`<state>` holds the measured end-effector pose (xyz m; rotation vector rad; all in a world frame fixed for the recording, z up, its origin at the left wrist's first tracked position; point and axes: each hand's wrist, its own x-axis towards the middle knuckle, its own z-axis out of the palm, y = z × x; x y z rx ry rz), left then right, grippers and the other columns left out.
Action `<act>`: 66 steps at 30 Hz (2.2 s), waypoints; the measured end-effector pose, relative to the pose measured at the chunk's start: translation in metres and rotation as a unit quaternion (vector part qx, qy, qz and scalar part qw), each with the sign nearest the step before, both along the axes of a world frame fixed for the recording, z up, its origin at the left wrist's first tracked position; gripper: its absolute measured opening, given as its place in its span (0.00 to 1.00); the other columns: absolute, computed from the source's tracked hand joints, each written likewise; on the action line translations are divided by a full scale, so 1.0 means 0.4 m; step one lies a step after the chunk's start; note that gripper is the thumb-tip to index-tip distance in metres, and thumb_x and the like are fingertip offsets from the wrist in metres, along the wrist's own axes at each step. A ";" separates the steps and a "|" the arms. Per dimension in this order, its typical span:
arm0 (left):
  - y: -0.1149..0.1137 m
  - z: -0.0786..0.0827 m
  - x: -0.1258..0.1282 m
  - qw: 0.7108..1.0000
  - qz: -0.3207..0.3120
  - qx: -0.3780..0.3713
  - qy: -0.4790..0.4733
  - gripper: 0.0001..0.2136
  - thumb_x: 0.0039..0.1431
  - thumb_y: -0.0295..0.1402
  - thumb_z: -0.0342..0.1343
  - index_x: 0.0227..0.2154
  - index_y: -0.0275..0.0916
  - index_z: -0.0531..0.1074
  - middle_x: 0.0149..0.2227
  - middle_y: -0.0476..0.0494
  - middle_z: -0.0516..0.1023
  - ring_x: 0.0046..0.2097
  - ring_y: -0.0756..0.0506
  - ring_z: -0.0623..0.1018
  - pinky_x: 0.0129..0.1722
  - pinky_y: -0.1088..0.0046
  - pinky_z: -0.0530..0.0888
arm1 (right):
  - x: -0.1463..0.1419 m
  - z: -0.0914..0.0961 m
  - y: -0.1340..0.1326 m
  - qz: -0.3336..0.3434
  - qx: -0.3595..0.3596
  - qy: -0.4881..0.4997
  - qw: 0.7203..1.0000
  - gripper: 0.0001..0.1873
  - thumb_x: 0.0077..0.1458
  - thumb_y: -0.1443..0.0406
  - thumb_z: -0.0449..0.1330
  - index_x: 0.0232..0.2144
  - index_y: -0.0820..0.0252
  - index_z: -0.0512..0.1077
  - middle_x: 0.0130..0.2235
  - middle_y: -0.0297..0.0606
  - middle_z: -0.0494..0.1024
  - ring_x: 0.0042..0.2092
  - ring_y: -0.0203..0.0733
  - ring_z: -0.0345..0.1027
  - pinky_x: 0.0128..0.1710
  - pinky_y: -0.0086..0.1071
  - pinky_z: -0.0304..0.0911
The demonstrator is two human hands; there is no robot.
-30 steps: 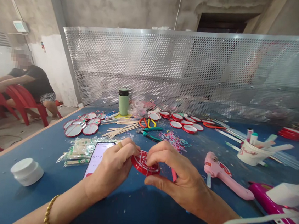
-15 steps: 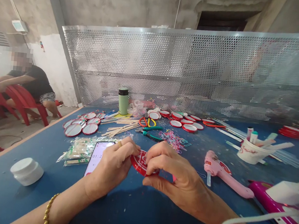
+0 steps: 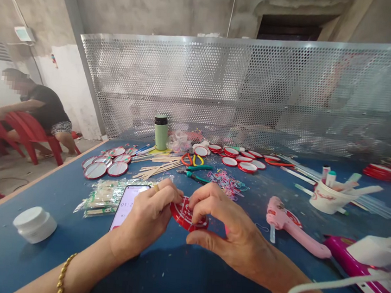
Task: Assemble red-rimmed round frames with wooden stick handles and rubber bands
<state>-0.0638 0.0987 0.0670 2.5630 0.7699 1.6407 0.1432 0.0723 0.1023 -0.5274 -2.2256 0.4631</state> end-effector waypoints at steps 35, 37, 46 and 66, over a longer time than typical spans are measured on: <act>-0.001 0.006 0.003 1.000 -0.004 0.010 0.004 0.15 0.55 0.12 0.49 0.35 0.39 0.69 0.36 0.46 0.76 0.38 0.53 0.79 0.36 0.82 0.74 | 0.010 -0.013 0.012 -0.018 -0.050 -0.014 0.998 0.15 0.54 0.60 0.69 0.37 0.56 0.65 0.45 0.36 0.68 0.44 0.37 0.62 0.46 0.33 0.63; -0.002 0.006 0.002 1.000 -0.003 0.012 0.004 0.14 0.56 0.12 0.50 0.35 0.39 0.69 0.35 0.46 0.77 0.38 0.53 0.79 0.36 0.82 0.74 | 0.011 -0.015 0.014 -0.010 -0.056 -0.012 0.998 0.15 0.54 0.61 0.69 0.36 0.56 0.65 0.44 0.35 0.68 0.44 0.36 0.62 0.47 0.32 0.62; -0.003 0.010 0.003 1.000 -0.006 0.016 0.001 0.15 0.56 0.12 0.49 0.35 0.39 0.69 0.36 0.46 0.77 0.37 0.53 0.78 0.35 0.81 0.74 | 0.010 -0.005 0.014 -0.014 -0.040 -0.013 0.999 0.19 0.52 0.59 0.69 0.41 0.56 0.67 0.46 0.35 0.68 0.48 0.38 0.63 0.51 0.34 0.60; 0.003 0.013 0.006 0.982 0.084 -0.164 0.028 0.08 0.54 0.19 0.53 0.29 0.39 0.68 0.29 0.50 0.74 0.31 0.51 0.74 0.31 0.77 0.69 | 0.024 -0.010 0.036 -0.058 -0.013 0.000 0.998 0.15 0.61 0.51 0.59 0.40 0.56 0.67 0.43 0.37 0.71 0.47 0.40 0.65 0.49 0.35 0.62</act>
